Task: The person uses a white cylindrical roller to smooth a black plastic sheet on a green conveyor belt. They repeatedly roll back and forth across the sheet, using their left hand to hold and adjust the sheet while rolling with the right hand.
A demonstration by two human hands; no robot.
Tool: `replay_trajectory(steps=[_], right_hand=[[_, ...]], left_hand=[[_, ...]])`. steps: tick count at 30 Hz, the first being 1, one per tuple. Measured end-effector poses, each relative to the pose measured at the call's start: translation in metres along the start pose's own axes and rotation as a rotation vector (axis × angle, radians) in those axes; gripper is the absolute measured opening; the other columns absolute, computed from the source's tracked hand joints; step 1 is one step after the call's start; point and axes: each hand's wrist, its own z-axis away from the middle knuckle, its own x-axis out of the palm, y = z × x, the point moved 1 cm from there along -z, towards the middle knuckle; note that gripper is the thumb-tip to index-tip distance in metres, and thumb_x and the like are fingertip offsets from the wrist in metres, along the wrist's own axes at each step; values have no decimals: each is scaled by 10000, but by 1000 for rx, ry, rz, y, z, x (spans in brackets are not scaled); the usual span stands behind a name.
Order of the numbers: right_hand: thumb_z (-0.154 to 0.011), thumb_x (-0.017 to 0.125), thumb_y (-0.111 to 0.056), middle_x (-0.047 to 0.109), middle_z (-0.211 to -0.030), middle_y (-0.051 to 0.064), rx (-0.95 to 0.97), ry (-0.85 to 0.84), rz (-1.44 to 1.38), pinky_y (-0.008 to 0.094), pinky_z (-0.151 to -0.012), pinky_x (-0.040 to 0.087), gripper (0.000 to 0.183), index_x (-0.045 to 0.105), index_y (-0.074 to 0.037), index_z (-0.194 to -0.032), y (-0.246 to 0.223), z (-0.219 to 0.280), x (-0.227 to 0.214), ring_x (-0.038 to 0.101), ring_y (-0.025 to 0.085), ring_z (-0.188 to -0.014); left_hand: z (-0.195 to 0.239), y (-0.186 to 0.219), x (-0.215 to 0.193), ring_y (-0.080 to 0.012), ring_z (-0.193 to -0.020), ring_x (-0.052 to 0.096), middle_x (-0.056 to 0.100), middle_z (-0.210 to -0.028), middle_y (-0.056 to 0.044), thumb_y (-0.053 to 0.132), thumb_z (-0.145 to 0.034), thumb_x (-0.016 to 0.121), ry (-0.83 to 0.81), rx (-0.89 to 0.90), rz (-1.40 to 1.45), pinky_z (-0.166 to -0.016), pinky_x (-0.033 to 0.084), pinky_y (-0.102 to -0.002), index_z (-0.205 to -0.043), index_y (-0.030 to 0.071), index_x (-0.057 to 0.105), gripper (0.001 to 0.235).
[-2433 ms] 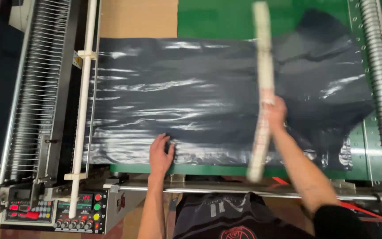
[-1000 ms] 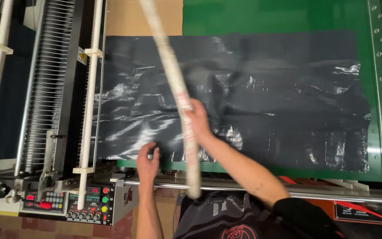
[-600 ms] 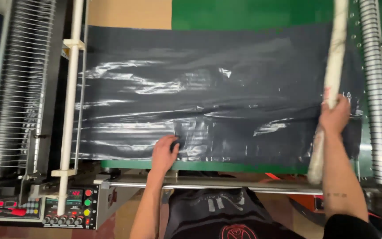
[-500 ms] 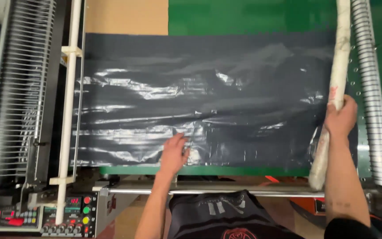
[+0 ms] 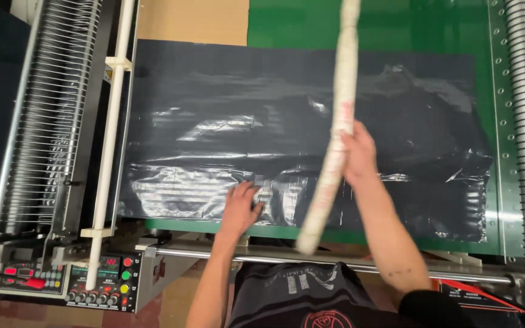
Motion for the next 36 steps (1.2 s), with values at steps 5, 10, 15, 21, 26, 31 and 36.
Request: replay_trajectory(steps=[5,10,15,21,26,31,36], right_hand=[[-811,625,45,645,-930,57,167,-277,-334,294,-691,525,384,645,-72,-1176,2,56,130,638,169,-776],[-876,723,-72,662,-1024,53,277,-452,-326,332,-709,585,396,612,-94,-1256,11,108,215,666,176,-869],[-888,786,-164,663,-1121,64,304,-528,-338,378,-827,587,479,614,-123,-1334,5,123,263,644,183,-989],[-848,730,-88,659,-985,84,164,-185,-162,331,-806,525,374,655,-70,-1214,105,31,177,623,211,-885],[-823,811,-9,626,-1016,293,-336,183,639,493,-943,459,365,678,75,-1152,129,-70,-104,602,462,-989],[-842,844,-117,651,-991,151,-337,484,985,425,-844,466,320,646,-79,-1091,75,-126,-349,621,350,-903],[-879,734,-171,657,-1082,61,-88,523,1046,412,-772,489,344,586,-143,-1189,-14,-89,-313,655,276,-866]], left_hand=[[25,-52,-22,-270,-1304,614,703,-1275,-80,251,-880,765,274,-141,161,-1120,443,-472,-1230,140,718,370],[69,-7,-123,-459,-1182,629,695,-1163,-248,132,-866,714,442,-165,488,-1051,474,-546,-1203,-5,702,363],[73,-84,-66,-448,-1093,658,697,-1059,-207,194,-889,732,600,-288,515,-981,513,-522,-1151,45,717,301],[50,-92,-40,-302,-1086,716,765,-1063,-76,154,-925,766,635,-195,496,-995,529,-403,-1106,143,769,181],[52,-85,-18,-280,-1102,714,772,-1105,-39,178,-918,755,478,-268,468,-998,549,-414,-1139,187,770,221],[30,-39,-5,-314,-1187,654,710,-1244,-85,250,-926,670,321,-53,349,-1040,501,-461,-1180,132,739,288],[-12,21,5,-342,-1549,229,264,-1681,-131,316,-928,677,-4,58,29,-1219,181,-634,-1525,129,452,666]])
